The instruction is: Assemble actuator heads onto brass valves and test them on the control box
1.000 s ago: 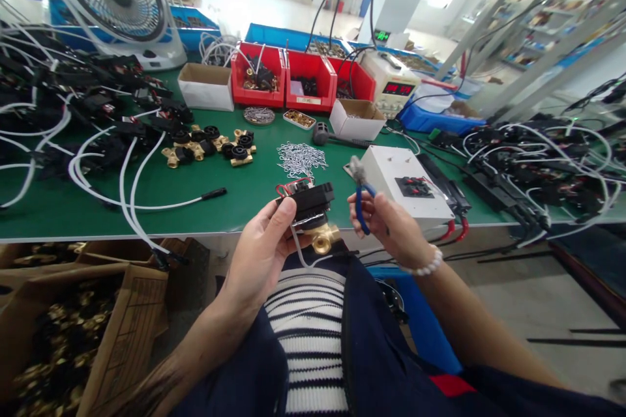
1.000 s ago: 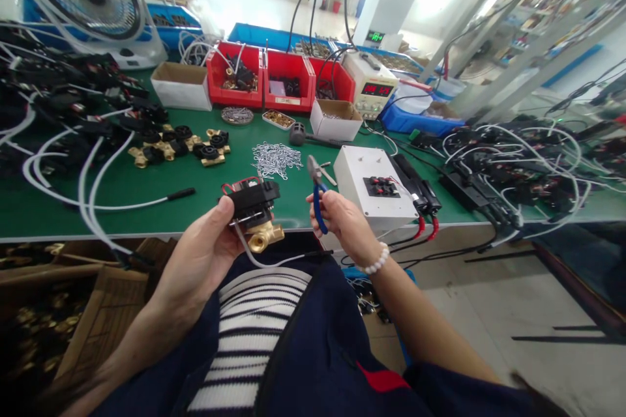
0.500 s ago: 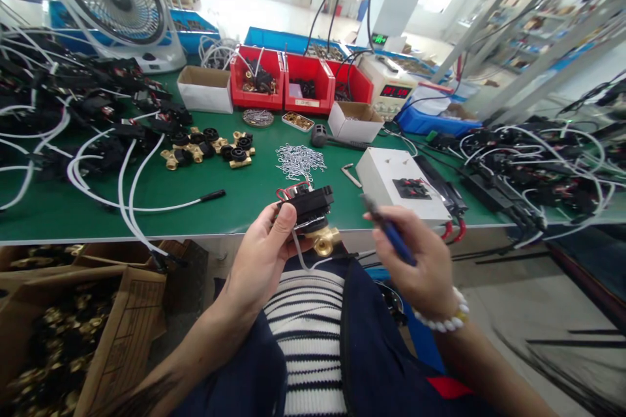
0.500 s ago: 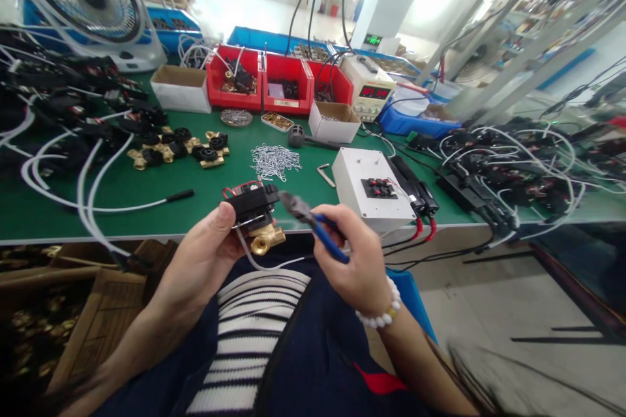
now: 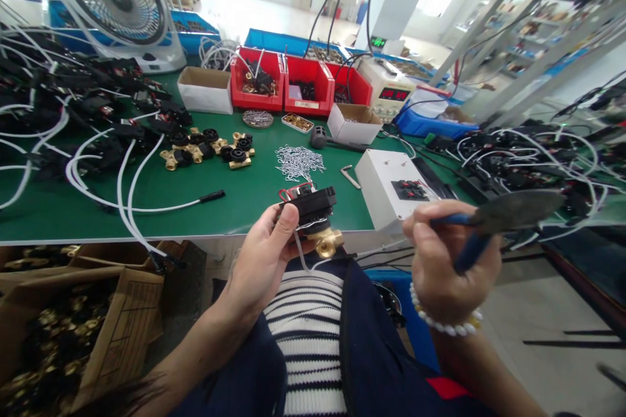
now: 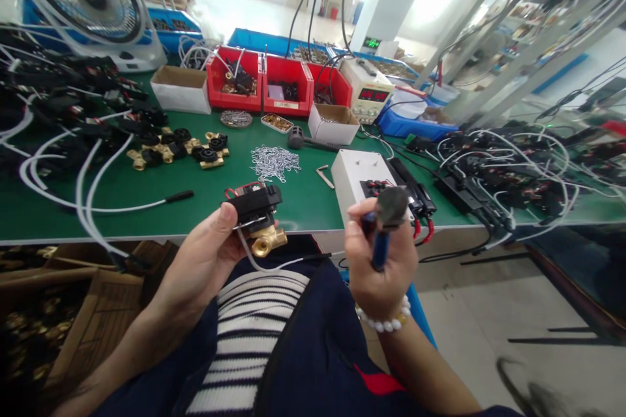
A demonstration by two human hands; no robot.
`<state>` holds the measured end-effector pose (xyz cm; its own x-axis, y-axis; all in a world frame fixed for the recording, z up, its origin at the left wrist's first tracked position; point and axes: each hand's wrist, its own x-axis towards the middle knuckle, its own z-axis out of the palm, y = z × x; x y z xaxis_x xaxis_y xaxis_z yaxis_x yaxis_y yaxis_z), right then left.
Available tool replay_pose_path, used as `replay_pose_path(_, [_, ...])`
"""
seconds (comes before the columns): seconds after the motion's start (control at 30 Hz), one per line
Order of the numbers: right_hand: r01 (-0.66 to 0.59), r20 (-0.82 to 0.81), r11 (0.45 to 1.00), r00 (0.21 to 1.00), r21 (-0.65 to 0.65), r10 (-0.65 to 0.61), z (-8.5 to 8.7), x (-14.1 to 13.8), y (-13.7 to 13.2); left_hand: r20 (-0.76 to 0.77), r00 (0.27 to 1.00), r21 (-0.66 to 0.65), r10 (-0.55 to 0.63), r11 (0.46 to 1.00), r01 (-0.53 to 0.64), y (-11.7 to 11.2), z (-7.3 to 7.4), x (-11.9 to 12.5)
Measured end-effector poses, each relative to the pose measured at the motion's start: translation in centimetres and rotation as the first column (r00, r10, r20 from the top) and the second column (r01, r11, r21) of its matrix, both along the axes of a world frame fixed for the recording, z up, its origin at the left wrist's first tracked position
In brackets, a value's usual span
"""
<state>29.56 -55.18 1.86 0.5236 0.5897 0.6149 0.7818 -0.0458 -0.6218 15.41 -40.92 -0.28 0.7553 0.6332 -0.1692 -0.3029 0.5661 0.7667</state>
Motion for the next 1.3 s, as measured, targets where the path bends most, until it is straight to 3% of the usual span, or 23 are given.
replay_pose_path(0.1, [-0.167, 0.117, 0.95, 0.972, -0.264, 0.204, -0.1, -0.1, 0.7, -0.002, 0.999, -0.006, -0.041, 0.999, 0.041, 0.0, 0.0, 0.1])
replay_pose_path(0.17, [-0.194, 0.121, 0.928, 0.963, -0.319, 0.243, 0.1, -0.1, 1.0, -0.011, 0.999, -0.014, -0.041, 0.999, 0.041, 0.0, 0.0, 0.2])
replay_pose_path(0.23, [-0.069, 0.118, 0.992, 0.99, -0.101, 0.081, 0.4, -0.2, 1.1, -0.01, 1.0, -0.017, -0.021, 1.0, 0.021, 0.1, 0.0, 0.2])
replay_pose_path(0.3, [0.078, 0.087, 0.985, 0.992, 0.151, -0.092, 0.3, -0.2, 0.9, -0.001, 1.0, -0.017, -0.005, 1.0, 0.005, 0.1, 0.1, 0.1])
replay_pose_path(0.33, [0.093, 0.099, 0.977, 0.989, 0.191, -0.114, 0.2, -0.1, 0.9, 0.003, 1.0, -0.016, -0.007, 1.0, 0.007, 0.1, 0.1, 0.1])
replay_pose_path(0.4, [-0.017, 0.182, 0.999, 0.983, 0.031, 0.011, 0.0, 0.0, 1.0, 0.005, 1.0, -0.011, -0.028, 1.0, 0.028, 0.1, 0.1, 0.2])
replay_pose_path(0.47, [-0.157, 0.215, 0.955, 0.953, -0.253, 0.214, 0.0, 0.2, 1.1, 0.005, 0.999, -0.006, -0.051, 0.999, 0.051, 0.0, 0.1, 0.2])
replay_pose_path(0.5, [-0.188, 0.206, 0.927, 0.942, -0.324, 0.264, 0.1, 0.3, 1.2, 0.005, 0.998, -0.008, -0.056, 0.998, 0.056, 0.0, 0.0, 0.2])
replay_pose_path(0.53, [-0.178, 0.204, 0.933, 0.947, -0.312, 0.249, 0.2, 0.3, 1.2, 0.007, 0.999, -0.012, -0.053, 0.999, 0.053, -0.1, 0.0, 0.2])
replay_pose_path(0.6, [-0.068, 0.21, 0.994, 0.974, -0.09, 0.085, 0.5, 0.4, 1.1, 0.014, 0.999, -0.022, -0.04, 0.999, 0.041, -0.1, -0.1, 0.2])
replay_pose_path(0.67, [0.03, 0.2, 0.991, 0.978, 0.13, -0.056, 0.6, 0.2, 1.0, 0.019, 0.999, -0.025, -0.028, 0.999, 0.028, -0.1, -0.1, 0.2])
replay_pose_path(0.7, [0.016, 0.215, 0.992, 0.976, 0.127, -0.044, 0.5, 0.1, 1.0, 0.021, 0.999, -0.025, -0.03, 0.999, 0.031, -0.1, 0.0, 0.1])
replay_pose_path(0.77, [-0.108, 0.242, 0.991, 0.962, -0.081, 0.125, 0.3, 0.0, 1.1, 0.022, 0.999, -0.023, -0.049, 0.999, 0.049, -0.1, 0.2, 0.1])
replay_pose_path(0.83, [-0.213, 0.177, 0.931, 0.946, -0.295, 0.273, 0.0, 0.0, 1.6, 0.017, 0.998, -0.021, -0.059, 0.998, 0.06, -0.1, 0.3, 0.1])
replay_pose_path(0.87, [-0.207, 0.126, 0.927, 0.958, -0.313, 0.256, -0.2, 0.2, 1.9, 0.012, 0.999, -0.017, -0.053, 0.998, 0.053, -0.1, 0.3, 0.1])
replay_pose_path(0.93, [-0.088, 0.047, 0.959, 0.993, -0.268, 0.104, -0.8, 1.1, 2.7, 0.005, 1.0, 0.002, -0.029, 1.0, 0.029, -0.1, 0.4, 0.0])
replay_pose_path(1.0, [0.048, 0.056, 0.94, 0.998, -0.338, -0.031, -2.0, 2.4, 3.7, 0.001, 1.0, 0.028, -0.008, 1.0, 0.008, -0.1, 0.6, -0.1])
replay_pose_path(1.07, [0.123, 0.187, 0.843, 0.982, -0.523, -0.028, -3.6, 4.1, 4.7, -0.006, 1.0, 0.041, -0.001, 0.999, 0.001, -0.2, 0.8, -0.2])
replay_pose_path(1.17, [0.154, 0.309, 0.685, 0.945, -0.712, 0.108, -5.9, 6.1, 5.9, -0.013, 1.0, 0.037, -0.004, 0.999, 0.005, -0.2, 1.0, -0.4])
replay_pose_path(1.2, [0.137, 0.297, 0.675, 0.947, -0.725, 0.126, -6.2, 6.5, 6.1, -0.011, 1.0, 0.037, -0.007, 0.999, 0.007, -0.2, 1.1, -0.4])
replay_pose_path(1.23, [0.1, 0.26, 0.698, 0.957, -0.709, 0.126, -6.3, 6.7, 6.2, -0.008, 1.0, 0.04, -0.007, 0.999, 0.008, -0.3, 1.1, -0.4])
replay_pose_path(1.3, [-0.053, 0.09, 0.808, 0.987, -0.587, 0.13, -5.5, 6.3, 6.0, -0.001, 1.0, 0.054, -0.001, 0.999, 0.001, -0.3, 1.2, -0.5])
